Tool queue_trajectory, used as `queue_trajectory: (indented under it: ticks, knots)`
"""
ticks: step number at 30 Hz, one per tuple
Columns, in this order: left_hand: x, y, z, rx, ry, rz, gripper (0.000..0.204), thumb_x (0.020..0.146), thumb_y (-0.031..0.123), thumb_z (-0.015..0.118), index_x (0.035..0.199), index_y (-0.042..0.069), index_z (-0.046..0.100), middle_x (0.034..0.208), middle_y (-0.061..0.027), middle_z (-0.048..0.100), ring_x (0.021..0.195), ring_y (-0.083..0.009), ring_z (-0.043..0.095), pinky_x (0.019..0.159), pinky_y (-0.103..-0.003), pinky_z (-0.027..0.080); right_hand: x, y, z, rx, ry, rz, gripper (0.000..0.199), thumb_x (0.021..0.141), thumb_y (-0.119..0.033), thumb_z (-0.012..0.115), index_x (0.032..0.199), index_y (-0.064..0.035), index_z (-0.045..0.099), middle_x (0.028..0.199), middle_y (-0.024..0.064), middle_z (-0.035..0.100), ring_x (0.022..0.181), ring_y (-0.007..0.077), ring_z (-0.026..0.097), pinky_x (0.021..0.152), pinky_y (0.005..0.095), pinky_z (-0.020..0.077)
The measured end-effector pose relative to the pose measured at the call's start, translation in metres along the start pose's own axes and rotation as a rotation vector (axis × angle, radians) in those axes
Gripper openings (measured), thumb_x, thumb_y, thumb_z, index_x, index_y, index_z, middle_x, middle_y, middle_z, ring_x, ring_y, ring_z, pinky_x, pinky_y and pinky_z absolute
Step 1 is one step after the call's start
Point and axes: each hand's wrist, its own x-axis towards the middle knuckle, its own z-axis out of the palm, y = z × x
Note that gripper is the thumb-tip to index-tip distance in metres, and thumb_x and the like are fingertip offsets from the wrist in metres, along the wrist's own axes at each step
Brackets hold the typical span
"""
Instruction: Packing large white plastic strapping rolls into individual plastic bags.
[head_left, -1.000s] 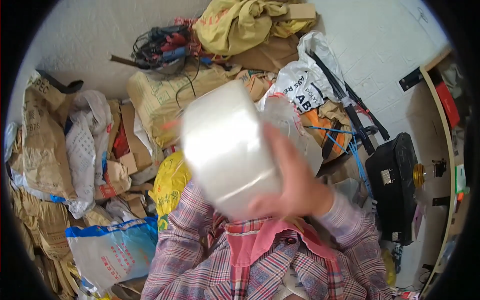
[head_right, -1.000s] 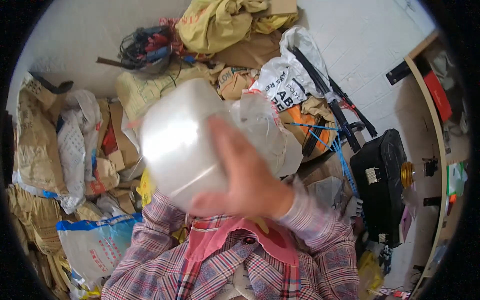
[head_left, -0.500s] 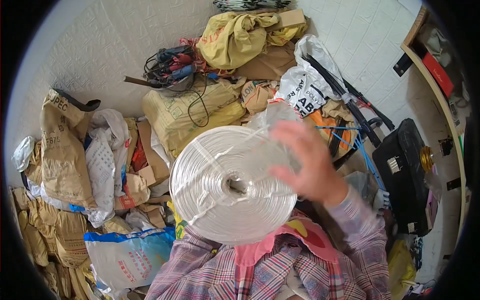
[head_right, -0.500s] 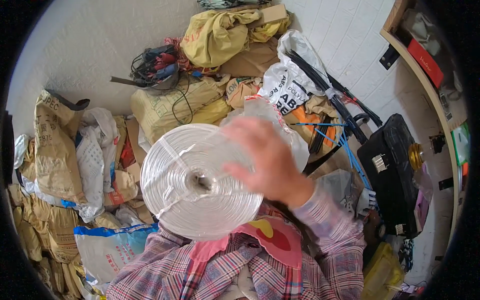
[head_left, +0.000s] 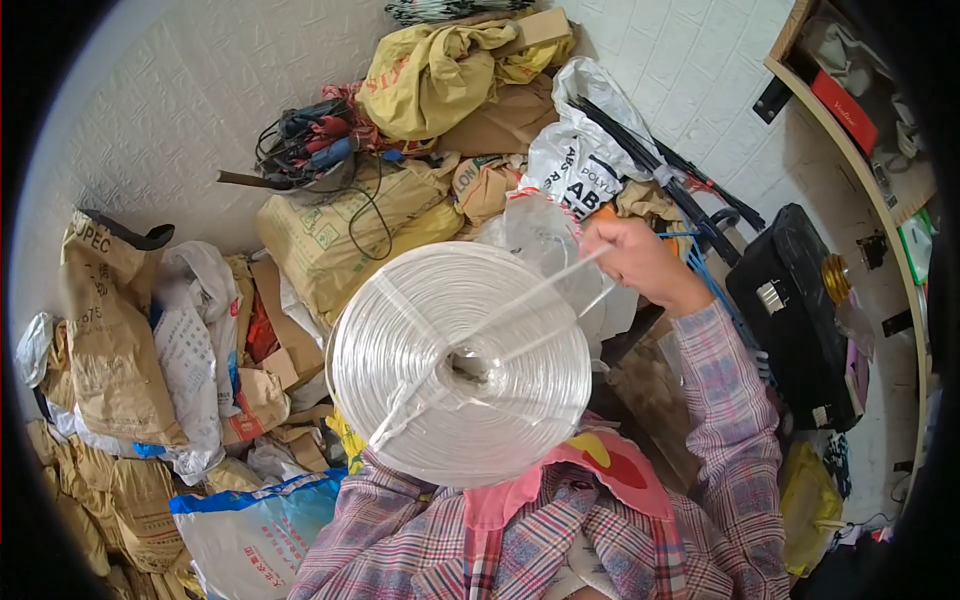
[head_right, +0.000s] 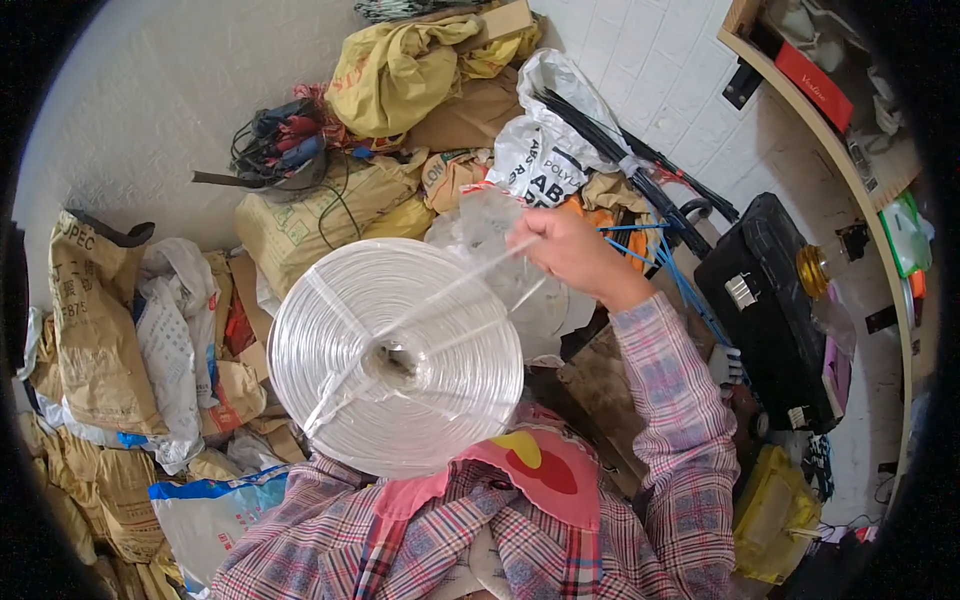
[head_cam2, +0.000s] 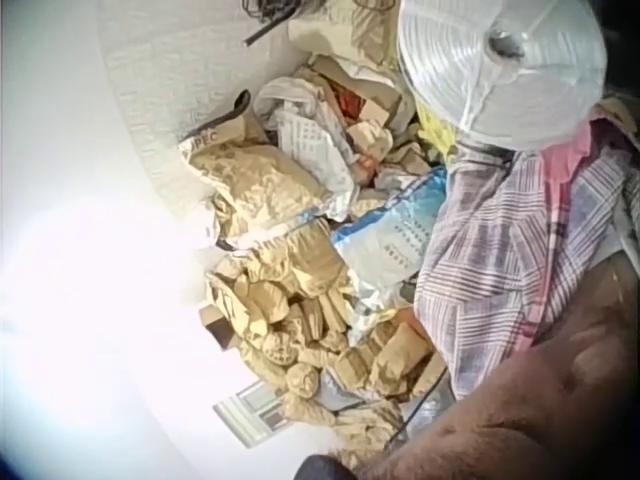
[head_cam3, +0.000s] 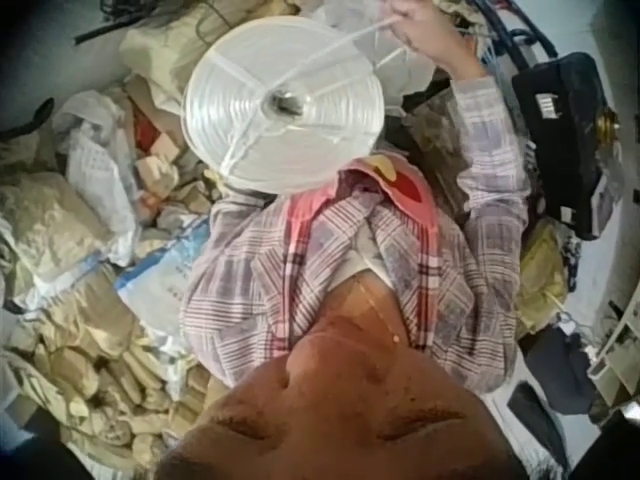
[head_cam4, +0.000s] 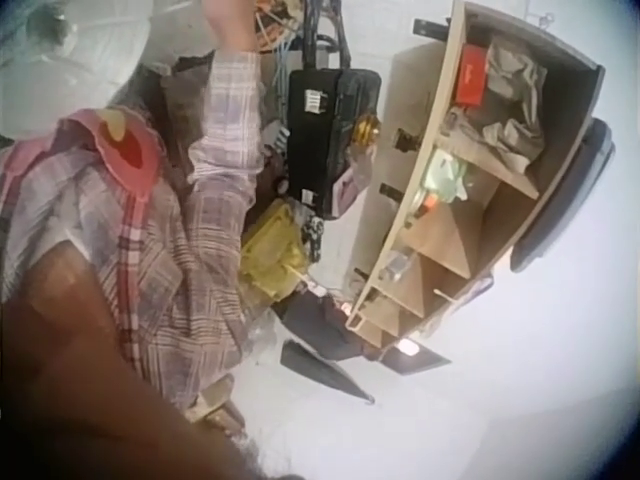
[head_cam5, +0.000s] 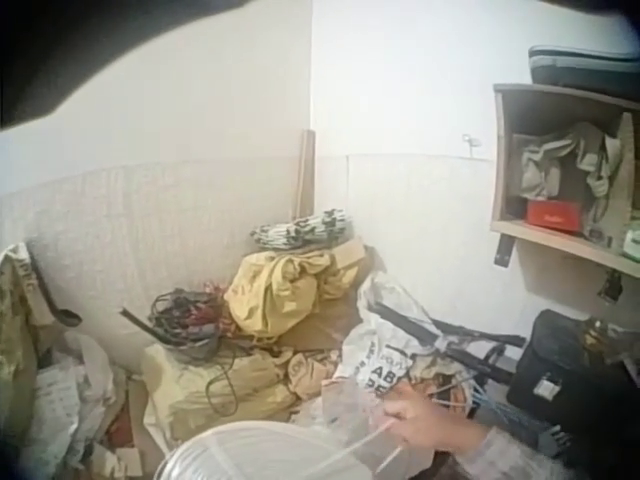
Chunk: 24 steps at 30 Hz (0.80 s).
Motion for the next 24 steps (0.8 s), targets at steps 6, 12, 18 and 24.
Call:
queue_trajectory:
  ticks: [6,12,18,24]
  knots:
    - [-0.006,-0.010,-0.008,0.059,0.105,-0.073,0.067,0.094,0.056,0.046,0.142,0.010,0.039,0.136,-0.0161,0.049,0.124,-0.0275,0.050,0.106,-0.044,0.040,-0.043,-0.011,0.000,-0.256,-0.122,-0.267,0.024,0.085,-0.007,0.063,0.109,-0.0036,0.059,0.093,0.0042,0.059,0.077,0.0091,0.058,0.073,0.0241,0.0482]
    - [0.009,-0.010,-0.028,0.013,0.120,-0.131,0.067,0.094,0.056,0.045,0.142,0.010,0.040,0.136,-0.0162,0.049,0.124,-0.0277,0.050,0.106,-0.044,0.040,-0.092,0.033,0.007,0.056,0.047,-0.007,0.055,0.087,-0.009,0.065,0.137,-0.0061,0.042,0.127,0.0111,0.047,0.098,0.0132,0.056,0.085,0.0263,0.0477]
    - [0.064,-0.046,-0.047,-0.097,0.121,-0.277,0.067,0.094,0.057,0.045,0.141,0.010,0.040,0.136,-0.0164,0.049,0.124,-0.0280,0.050,0.105,-0.045,0.041,-0.158,0.076,-0.021,0.078,0.376,0.038,0.053,0.085,-0.010,0.068,0.133,-0.0051,0.046,0.121,0.0102,0.053,0.099,0.0135,0.058,0.085,0.0275,0.0482]
    - [0.095,-0.032,-0.081,-0.135,0.239,-0.248,0.066,0.094,0.057,0.044,0.141,0.011,0.040,0.136,-0.0165,0.049,0.124,-0.0283,0.050,0.105,-0.045,0.042,-0.238,0.145,-0.029,-0.230,0.897,0.129,0.043,0.083,-0.018,0.071,0.121,-0.0020,0.056,0.101,0.0117,0.063,0.088,0.0187,0.062,0.078,0.0324,0.0509]
